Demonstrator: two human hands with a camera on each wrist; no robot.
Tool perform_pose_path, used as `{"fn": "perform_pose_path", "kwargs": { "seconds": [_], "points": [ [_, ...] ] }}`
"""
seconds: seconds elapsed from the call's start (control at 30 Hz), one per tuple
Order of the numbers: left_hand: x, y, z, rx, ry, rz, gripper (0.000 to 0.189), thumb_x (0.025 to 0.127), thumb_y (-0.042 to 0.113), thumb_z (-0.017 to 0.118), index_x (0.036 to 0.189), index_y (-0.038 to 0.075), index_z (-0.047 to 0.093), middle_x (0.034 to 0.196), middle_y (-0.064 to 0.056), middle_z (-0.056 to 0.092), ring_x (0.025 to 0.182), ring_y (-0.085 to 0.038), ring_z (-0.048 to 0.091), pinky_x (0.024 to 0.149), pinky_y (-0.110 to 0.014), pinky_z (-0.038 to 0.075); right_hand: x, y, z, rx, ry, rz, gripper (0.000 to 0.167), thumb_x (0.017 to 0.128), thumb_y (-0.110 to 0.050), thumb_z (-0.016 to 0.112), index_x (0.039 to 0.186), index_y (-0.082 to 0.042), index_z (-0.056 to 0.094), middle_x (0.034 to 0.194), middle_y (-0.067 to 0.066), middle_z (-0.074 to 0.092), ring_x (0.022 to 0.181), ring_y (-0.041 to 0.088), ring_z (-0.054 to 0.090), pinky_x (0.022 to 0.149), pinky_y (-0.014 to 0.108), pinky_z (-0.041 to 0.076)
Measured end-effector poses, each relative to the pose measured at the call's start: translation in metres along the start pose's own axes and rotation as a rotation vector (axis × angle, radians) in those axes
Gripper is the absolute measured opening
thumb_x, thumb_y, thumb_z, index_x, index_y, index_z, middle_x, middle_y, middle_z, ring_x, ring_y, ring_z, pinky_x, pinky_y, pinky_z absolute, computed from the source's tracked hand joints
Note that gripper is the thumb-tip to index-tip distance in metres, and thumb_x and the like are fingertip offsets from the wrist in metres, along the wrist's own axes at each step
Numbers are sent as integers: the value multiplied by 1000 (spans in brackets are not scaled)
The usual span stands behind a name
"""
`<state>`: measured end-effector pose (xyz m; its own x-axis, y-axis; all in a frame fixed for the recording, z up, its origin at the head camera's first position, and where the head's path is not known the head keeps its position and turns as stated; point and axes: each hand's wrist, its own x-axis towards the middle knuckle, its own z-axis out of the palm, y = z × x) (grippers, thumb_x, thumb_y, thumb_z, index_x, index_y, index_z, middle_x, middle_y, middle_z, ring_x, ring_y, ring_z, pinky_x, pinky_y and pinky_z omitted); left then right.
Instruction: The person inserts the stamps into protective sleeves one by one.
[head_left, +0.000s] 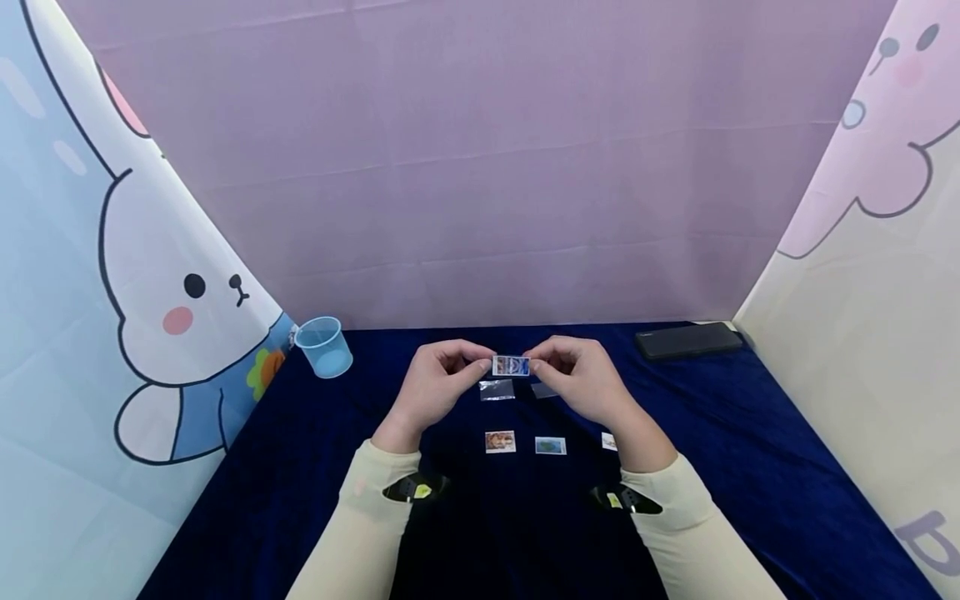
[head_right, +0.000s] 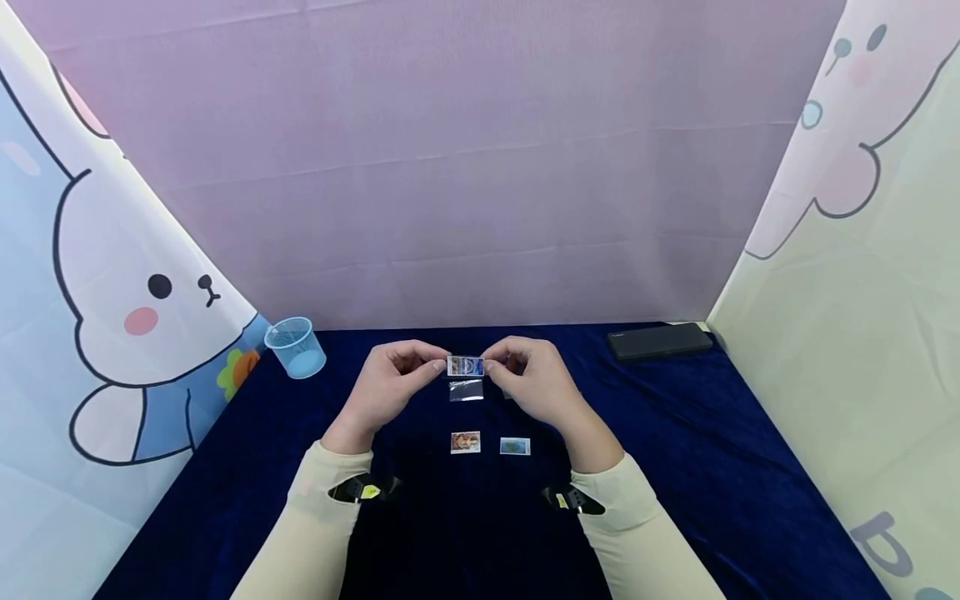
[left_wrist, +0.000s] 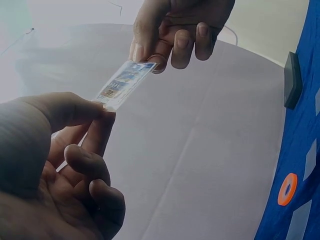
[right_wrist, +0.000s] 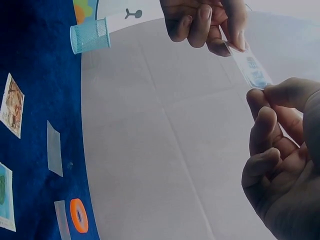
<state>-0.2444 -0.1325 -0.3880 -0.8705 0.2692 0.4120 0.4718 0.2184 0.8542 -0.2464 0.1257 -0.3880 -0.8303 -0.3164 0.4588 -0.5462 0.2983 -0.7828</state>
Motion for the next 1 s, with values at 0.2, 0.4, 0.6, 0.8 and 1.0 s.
{"fn": "perform_pose_path", "kwargs": {
  "seconds": [0.2, 0.4, 0.6, 0.8, 1.0],
  "points": [
    [0, 0, 2, 0, -5, -11, 9, 99, 20, 77, 106, 22, 83, 78, -13, 68, 55, -20, 42, 51, -28, 36, -1, 0, 0, -1, -8, 14, 9, 98, -11, 76, 99, -19, 80, 96, -3, 75, 63, 20, 55, 54, 28, 46],
    [1, -2, 4, 3, -11, -2, 9, 99, 22, 77, 105, 21, 83, 86, -15, 73, 55, -20, 44, 52, -28, 37, -1, -1, -1, -3, -6, 4, 8, 98, -10, 76, 98, -18, 79, 100, -2, 76, 65, 22, 57, 55, 28, 48],
    [1, -3, 4, 17, -8, 0, 8, 98, 21, 77, 103, 21, 83, 86, -5, 74, 56, -21, 45, 52, -28, 38, -1, -3, -2, 5, -12, 22, 5, 98, -11, 77, 99, -15, 79, 97, 1, 74, 66, 23, 57, 57, 27, 48],
    [1, -1, 4, 23, -6, -8, 7, 98, 20, 78, 102, 22, 83, 85, 1, 74, 56, -21, 47, 52, -28, 39, -1, -2, 0, 4, -10, 39, 6, 98, -9, 76, 103, -9, 78, 94, 4, 72, 68, 26, 57, 58, 27, 47],
    [1, 0, 5, 23, -6, -9, 6, 98, 20, 78, 101, 22, 83, 87, 1, 75, 57, -19, 47, 52, -27, 39, -1, -1, -2, 8, -13, 38, 5, 97, -10, 77, 100, -13, 79, 93, 2, 72, 68, 23, 58, 58, 27, 48]
  ]
}}
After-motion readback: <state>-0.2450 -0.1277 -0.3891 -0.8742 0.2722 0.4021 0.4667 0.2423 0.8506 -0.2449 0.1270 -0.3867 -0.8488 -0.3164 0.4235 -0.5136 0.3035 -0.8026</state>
